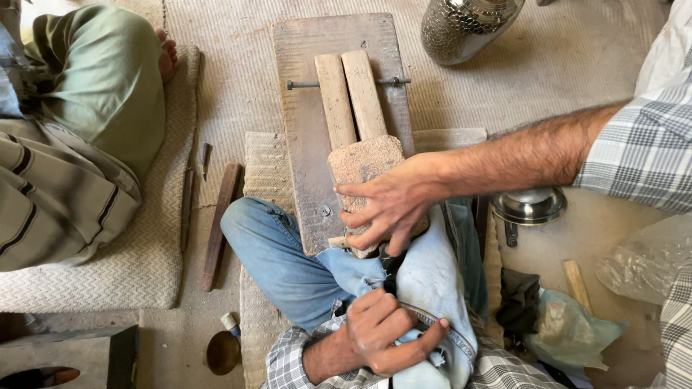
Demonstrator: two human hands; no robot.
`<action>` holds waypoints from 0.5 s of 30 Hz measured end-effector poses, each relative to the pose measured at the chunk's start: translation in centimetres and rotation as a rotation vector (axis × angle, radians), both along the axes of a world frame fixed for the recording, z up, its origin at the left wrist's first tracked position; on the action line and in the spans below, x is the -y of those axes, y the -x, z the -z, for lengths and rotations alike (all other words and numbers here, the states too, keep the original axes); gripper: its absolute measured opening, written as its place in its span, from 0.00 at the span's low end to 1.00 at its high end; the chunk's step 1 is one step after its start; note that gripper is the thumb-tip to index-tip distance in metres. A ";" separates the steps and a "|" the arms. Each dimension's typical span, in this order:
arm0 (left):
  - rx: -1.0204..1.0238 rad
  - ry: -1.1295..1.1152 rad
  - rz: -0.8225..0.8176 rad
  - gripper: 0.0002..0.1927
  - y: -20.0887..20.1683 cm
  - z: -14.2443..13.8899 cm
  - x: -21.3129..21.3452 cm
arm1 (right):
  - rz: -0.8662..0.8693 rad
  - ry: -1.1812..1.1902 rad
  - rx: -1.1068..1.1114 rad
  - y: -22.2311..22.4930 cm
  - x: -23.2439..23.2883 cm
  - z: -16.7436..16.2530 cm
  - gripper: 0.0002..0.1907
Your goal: The person sits cross-legged on the floor with a brass pot resting on a cloth pad on their lap. They position a punch against the pot's surface and repeatedly strike it with a wooden mallet, repositioning the punch around the rim to work the metal, after first placing a stone on the cloth pad.
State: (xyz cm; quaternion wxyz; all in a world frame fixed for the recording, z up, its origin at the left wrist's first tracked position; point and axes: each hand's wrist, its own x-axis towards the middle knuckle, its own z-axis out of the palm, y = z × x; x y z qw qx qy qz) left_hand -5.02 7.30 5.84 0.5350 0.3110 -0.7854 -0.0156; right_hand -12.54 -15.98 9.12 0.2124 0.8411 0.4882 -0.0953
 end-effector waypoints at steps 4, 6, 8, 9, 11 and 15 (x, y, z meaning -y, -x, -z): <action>-0.042 0.019 -0.127 0.12 -0.5 -2.3 0.9 | 0.191 -0.062 -0.060 1.9 -0.5 -0.4 0.24; -0.071 -0.037 -0.212 0.12 -1.2 -3.5 1.9 | 0.466 -0.469 -0.097 4.0 -0.5 -0.8 0.33; -0.128 -0.136 -0.281 0.18 -2.0 -4.6 3.2 | 0.773 -0.796 -0.175 6.9 -0.3 -1.1 0.35; -0.080 -0.178 -0.323 0.20 -2.8 -5.1 4.0 | 0.946 -0.918 -0.235 8.7 -0.5 -1.2 0.33; 0.008 -0.245 -0.428 0.24 -3.6 -6.0 6.0 | 1.288 -1.248 -0.285 12.5 -0.5 -1.6 0.30; 0.230 -0.284 -0.675 0.19 -5.5 -6.4 13.7 | 1.328 -1.697 0.219 16.5 -3.1 0.3 0.37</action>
